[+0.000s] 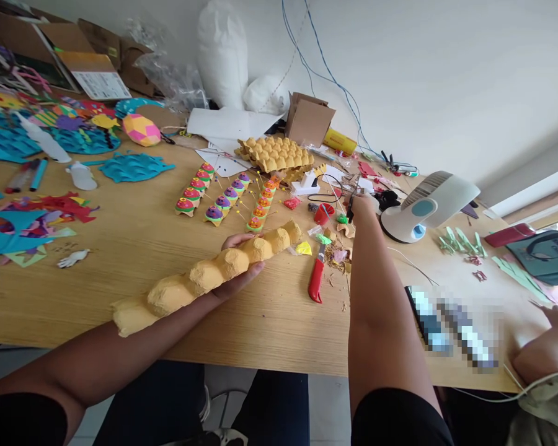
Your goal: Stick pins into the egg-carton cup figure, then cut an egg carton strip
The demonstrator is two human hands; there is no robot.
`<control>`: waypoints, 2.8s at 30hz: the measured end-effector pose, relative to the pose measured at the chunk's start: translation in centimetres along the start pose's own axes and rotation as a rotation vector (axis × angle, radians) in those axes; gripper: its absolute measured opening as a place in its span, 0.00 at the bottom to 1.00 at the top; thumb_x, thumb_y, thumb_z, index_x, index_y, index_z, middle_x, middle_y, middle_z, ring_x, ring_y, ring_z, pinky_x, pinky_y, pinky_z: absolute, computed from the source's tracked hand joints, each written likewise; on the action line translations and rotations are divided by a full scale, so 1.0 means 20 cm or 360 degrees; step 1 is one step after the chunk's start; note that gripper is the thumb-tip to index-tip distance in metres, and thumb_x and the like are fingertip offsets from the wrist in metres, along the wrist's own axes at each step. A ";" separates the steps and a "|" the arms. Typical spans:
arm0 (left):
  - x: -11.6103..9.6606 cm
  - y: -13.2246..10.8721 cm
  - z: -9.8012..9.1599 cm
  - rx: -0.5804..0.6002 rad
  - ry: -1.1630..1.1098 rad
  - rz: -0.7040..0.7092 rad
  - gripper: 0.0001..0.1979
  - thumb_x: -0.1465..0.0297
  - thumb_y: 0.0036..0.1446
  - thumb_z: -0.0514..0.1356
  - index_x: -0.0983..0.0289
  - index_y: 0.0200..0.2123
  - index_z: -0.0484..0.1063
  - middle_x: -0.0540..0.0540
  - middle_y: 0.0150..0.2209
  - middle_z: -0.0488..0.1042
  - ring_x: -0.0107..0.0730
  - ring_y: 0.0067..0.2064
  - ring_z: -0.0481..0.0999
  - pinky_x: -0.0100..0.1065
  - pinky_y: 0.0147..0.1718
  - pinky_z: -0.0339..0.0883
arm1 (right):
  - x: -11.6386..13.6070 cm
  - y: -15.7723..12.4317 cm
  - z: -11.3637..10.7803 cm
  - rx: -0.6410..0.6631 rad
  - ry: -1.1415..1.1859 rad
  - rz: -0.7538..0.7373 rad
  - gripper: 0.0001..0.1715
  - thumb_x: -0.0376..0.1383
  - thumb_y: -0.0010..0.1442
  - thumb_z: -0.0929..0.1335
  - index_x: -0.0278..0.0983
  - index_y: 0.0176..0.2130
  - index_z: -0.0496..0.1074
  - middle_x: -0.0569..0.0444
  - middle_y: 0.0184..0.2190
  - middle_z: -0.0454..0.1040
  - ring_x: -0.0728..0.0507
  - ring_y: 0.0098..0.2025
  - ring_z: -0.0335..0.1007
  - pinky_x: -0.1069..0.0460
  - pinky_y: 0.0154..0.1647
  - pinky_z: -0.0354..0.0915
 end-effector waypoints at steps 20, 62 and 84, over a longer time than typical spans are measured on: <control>0.00 -0.01 0.00 0.0015 -0.0102 -0.0016 0.29 0.66 0.55 0.68 0.49 0.57 0.61 0.53 0.58 0.71 0.44 0.60 0.74 0.52 0.59 0.72 | -0.20 -0.85 0.07 0.0659 -0.1179 -0.0255 0.27 0.47 0.55 0.72 0.39 0.51 0.71 0.42 0.43 0.79 0.35 0.42 0.74 0.48 0.34 0.60; -0.01 0.00 -0.01 0.0009 -0.0152 -0.0004 0.29 0.67 0.55 0.68 0.50 0.58 0.63 0.53 0.57 0.72 0.43 0.59 0.75 0.52 0.58 0.72 | -0.22 -0.55 0.25 0.0562 -0.1011 -0.0514 0.22 0.38 0.55 0.71 0.42 0.51 0.70 0.48 0.45 0.79 0.36 0.45 0.73 0.49 0.37 0.63; -0.04 0.00 -0.01 -0.0026 -0.0079 0.0017 0.27 0.62 0.57 0.68 0.48 0.57 0.63 0.52 0.55 0.73 0.43 0.57 0.77 0.51 0.56 0.73 | -0.04 -0.60 0.39 0.0856 -0.0467 -0.0456 0.23 0.39 0.49 0.74 0.39 0.45 0.69 0.55 0.34 0.74 0.44 0.34 0.69 0.52 0.33 0.61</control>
Point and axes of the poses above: each hand's wrist, its own y-axis towards the middle knuckle, its own z-axis out of the palm, x = y × z, the point moved 8 cm from there along y, towards the middle knuckle
